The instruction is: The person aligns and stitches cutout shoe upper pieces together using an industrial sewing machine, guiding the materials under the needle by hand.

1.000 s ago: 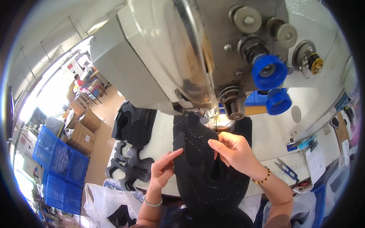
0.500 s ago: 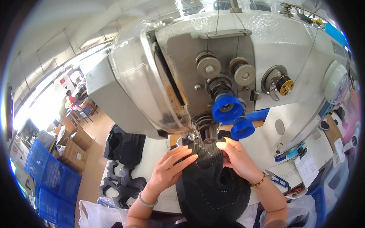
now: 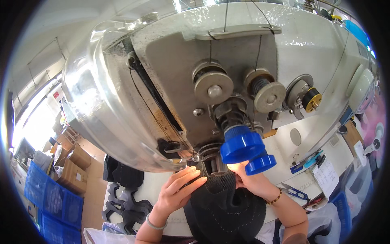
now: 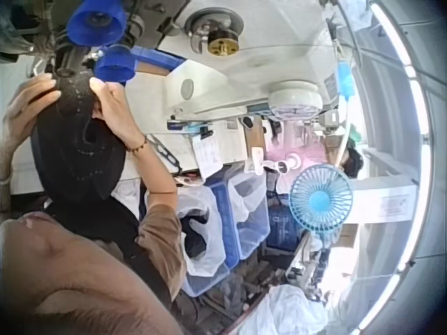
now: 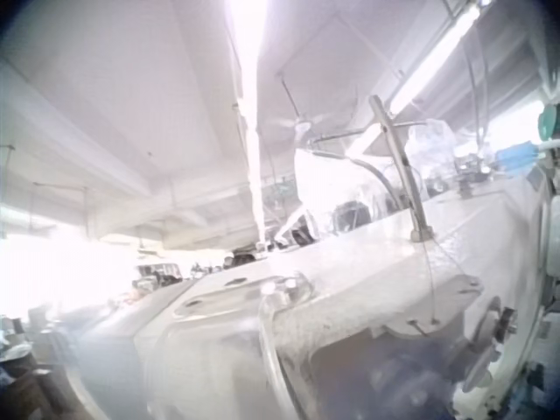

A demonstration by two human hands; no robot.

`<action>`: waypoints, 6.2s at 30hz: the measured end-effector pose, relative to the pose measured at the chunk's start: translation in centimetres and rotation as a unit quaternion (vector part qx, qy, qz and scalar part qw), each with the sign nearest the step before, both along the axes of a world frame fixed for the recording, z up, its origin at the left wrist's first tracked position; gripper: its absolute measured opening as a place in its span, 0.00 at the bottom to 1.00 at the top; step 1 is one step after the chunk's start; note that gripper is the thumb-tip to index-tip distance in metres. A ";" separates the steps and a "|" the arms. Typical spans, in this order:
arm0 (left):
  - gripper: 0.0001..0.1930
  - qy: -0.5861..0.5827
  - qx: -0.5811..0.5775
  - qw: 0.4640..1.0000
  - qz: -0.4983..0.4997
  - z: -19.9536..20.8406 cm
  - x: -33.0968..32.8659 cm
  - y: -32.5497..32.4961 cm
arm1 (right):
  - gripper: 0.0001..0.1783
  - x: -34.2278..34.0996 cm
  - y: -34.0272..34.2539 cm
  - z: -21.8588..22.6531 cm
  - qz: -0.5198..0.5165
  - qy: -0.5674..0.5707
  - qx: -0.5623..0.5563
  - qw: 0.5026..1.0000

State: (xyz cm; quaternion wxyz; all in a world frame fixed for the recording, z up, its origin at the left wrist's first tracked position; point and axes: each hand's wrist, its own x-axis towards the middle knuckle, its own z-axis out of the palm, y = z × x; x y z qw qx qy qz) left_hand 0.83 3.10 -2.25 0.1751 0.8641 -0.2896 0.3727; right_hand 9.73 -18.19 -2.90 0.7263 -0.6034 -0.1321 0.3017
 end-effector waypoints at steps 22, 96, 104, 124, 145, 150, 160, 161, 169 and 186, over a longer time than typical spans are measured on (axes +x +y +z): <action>0.19 -0.040 0.031 0.998 0.027 1.1 -0.8 -0.9 | 0.27 0.0 -1.1 0.7 -0.065 -0.778 -0.189 0.596; 0.16 -0.039 -0.052 0.978 0.197 0.4 0.4 -2.2 | 0.18 -2.5 -0.3 0.7 -0.103 -0.837 -0.225 0.489; 0.20 -0.022 -0.098 0.984 0.147 -1.5 1.4 0.4 | 0.16 -2.1 -0.1 -1.0 -0.146 -0.788 -0.208 0.562; 0.19 -0.019 -0.084 0.988 0.128 0.3 0.6 -0.5 | 0.35 -7.0 1.4 1.7 -0.114 -0.759 -0.293 0.570; 0.25 0.076 0.004 0.997 0.020 1.1 -1.9 0.9 | 0.39 -5.0 1.1 1.6 -0.015 -0.761 -0.266 0.591; 0.23 0.042 -0.049 0.995 0.070 1.5 -1.7 -0.9 | 0.23 -3.5 0.8 2.1 -0.118 -0.764 -0.225 0.593; 0.22 0.016 -0.037 0.995 0.088 0.7 0.0 -1.3 | 0.33 1.2 1.1 -0.9 -0.138 -0.699 -0.130 0.690; 0.22 0.011 -0.035 0.995 0.091 0.8 -0.2 -1.3 | 0.34 1.2 1.1 -1.2 -0.133 -0.697 -0.123 0.694; 0.31 -0.002 -0.029 0.996 0.080 0.2 -0.3 -0.8 | 0.33 1.3 0.6 -2.5 -0.110 -0.705 -0.135 0.688; 0.22 -0.032 -0.016 0.993 0.111 0.3 0.0 -2.1 | 0.28 2.4 0.3 -3.8 -0.108 -0.624 -0.068 0.771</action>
